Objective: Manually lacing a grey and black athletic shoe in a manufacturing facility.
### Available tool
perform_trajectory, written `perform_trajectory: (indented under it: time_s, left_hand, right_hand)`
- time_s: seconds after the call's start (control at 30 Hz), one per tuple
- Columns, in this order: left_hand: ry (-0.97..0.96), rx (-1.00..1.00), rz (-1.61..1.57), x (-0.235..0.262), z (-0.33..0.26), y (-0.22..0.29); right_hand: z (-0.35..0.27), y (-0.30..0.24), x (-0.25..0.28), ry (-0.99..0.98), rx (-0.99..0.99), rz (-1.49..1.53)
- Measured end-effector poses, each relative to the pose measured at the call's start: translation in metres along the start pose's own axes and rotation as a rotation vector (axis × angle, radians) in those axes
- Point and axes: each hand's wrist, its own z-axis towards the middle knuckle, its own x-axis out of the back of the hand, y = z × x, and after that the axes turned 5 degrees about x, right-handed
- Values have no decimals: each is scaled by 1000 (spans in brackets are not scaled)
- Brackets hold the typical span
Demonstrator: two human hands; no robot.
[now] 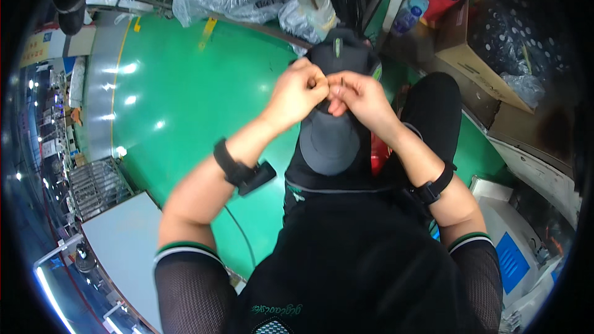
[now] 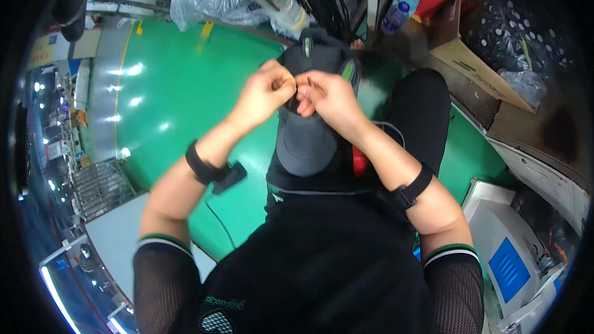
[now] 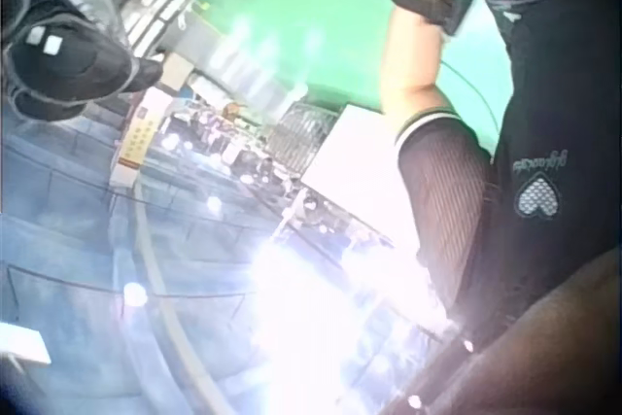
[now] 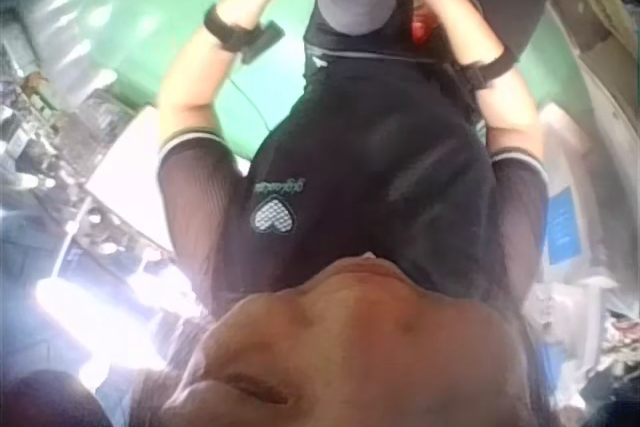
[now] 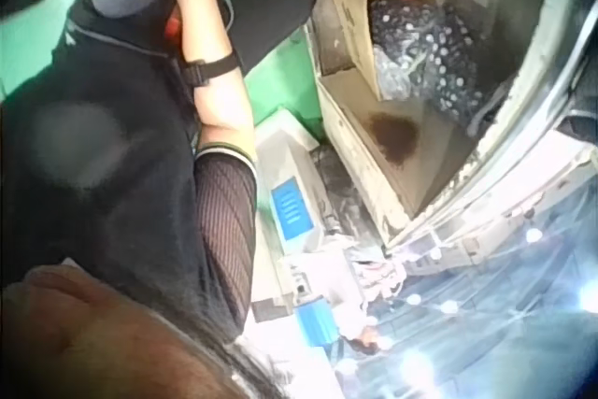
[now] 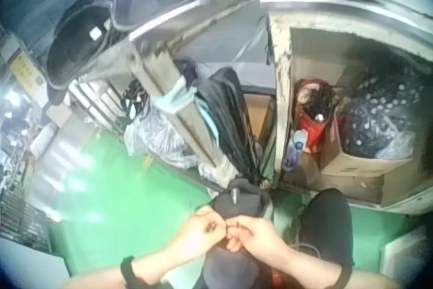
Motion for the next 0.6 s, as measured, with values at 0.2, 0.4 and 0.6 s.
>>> perform_trajectory:
  time_s: [0.2, 0.4, 0.6]
  left_hand:
    - [-16, -27, -556, 3, -24, 16]
    - [165, 226, -652, -20, -56, -62]
    - [-510, 210, 68, -38, -89, -101]
  right_hand:
    - [-12, -2, 6, -219, -198, 191]
    - [-22, -19, -15, -135, -123, 86]
    - [-64, -73, -27, -386, 241, -539]
